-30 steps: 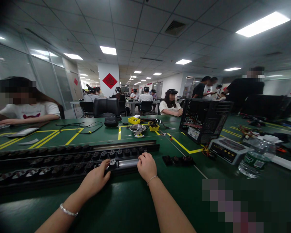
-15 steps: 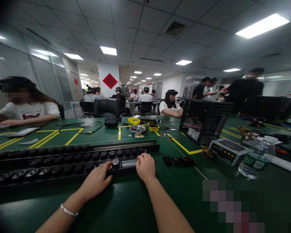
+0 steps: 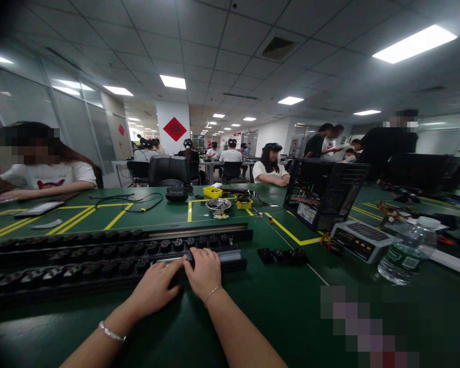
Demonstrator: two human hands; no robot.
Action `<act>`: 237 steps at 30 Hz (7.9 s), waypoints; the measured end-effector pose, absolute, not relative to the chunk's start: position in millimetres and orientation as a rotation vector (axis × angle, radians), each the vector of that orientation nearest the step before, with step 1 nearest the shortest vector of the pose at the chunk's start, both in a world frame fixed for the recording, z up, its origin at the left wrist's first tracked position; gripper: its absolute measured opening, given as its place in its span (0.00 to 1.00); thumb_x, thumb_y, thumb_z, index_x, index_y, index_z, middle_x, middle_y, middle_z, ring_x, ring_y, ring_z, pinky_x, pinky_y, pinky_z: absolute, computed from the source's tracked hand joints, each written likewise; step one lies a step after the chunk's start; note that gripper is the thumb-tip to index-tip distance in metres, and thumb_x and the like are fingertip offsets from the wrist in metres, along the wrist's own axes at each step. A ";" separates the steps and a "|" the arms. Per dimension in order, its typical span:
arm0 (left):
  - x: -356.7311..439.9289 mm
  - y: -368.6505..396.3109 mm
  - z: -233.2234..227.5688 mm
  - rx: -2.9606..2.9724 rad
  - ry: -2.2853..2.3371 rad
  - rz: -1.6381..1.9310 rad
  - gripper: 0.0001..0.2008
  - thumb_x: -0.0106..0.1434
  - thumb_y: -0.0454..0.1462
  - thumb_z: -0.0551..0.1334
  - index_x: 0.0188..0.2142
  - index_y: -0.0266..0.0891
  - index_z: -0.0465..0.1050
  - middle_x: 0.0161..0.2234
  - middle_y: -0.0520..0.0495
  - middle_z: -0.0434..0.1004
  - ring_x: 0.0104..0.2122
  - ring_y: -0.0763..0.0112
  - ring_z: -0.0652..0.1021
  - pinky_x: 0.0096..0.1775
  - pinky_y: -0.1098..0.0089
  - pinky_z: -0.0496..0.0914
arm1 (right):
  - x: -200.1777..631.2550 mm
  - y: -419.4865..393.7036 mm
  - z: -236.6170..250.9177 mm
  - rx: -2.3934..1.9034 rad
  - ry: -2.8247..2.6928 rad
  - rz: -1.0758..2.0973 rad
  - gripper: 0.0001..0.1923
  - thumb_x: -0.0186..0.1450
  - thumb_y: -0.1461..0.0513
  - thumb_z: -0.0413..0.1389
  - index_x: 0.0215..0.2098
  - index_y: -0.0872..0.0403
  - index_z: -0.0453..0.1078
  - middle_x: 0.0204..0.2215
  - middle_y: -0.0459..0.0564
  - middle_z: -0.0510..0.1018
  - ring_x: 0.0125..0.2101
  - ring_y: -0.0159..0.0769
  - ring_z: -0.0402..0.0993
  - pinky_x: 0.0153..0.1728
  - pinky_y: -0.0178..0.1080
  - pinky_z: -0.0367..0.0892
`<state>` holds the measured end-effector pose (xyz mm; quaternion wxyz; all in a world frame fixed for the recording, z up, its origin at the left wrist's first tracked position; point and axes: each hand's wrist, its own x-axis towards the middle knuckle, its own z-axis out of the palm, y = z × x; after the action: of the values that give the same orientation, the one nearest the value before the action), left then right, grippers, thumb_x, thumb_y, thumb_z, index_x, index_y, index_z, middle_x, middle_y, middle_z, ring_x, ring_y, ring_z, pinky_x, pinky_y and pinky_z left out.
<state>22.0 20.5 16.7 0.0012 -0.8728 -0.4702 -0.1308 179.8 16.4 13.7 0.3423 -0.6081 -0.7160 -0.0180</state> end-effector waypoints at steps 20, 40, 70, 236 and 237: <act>30.4 11.9 7.9 -2.591 -1.510 -0.389 0.31 0.54 0.41 0.54 0.58 0.47 0.54 0.56 0.44 0.61 0.56 0.59 0.60 0.54 0.57 0.52 | 178.8 20.0 18.6 -1.672 -1.755 -0.025 0.12 0.59 0.58 0.52 0.41 0.50 0.68 0.39 0.47 0.75 0.43 0.36 0.66 0.45 0.37 0.56; 32.7 12.5 3.8 -2.561 -1.467 -0.444 0.32 0.53 0.41 0.55 0.59 0.49 0.53 0.62 0.48 0.53 0.61 0.55 0.52 0.58 0.44 0.37 | 176.7 23.3 19.0 -1.762 -1.710 -0.051 0.07 0.56 0.60 0.52 0.34 0.51 0.66 0.32 0.46 0.74 0.38 0.37 0.67 0.42 0.38 0.54; 33.4 11.5 6.4 -2.567 -1.494 -0.423 0.30 0.53 0.43 0.56 0.57 0.49 0.56 0.62 0.47 0.52 0.61 0.53 0.52 0.58 0.42 0.36 | 184.4 24.1 18.6 -1.861 -1.641 -0.132 0.08 0.56 0.60 0.52 0.35 0.51 0.66 0.35 0.50 0.72 0.41 0.39 0.65 0.43 0.41 0.55; 29.8 16.8 0.5 -2.571 -1.474 -0.452 0.29 0.55 0.46 0.54 0.57 0.49 0.56 0.62 0.47 0.52 0.61 0.55 0.51 0.58 0.44 0.36 | 308.6 29.9 12.2 -2.062 -1.172 0.112 0.15 0.54 0.62 0.50 0.40 0.53 0.69 0.37 0.52 0.76 0.36 0.37 0.73 0.34 0.35 0.65; 29.7 17.0 0.3 -2.571 -1.473 -0.455 0.29 0.55 0.47 0.54 0.57 0.49 0.56 0.62 0.47 0.52 0.61 0.55 0.51 0.58 0.44 0.36 | 308.1 29.5 13.1 -2.071 -1.168 0.120 0.15 0.54 0.62 0.50 0.40 0.53 0.69 0.37 0.52 0.76 0.35 0.37 0.73 0.34 0.35 0.65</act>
<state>29.7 17.0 0.3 0.0716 -0.8555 -0.4900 -0.1514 308.1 29.5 13.1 0.3712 -0.8078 -0.4554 0.0470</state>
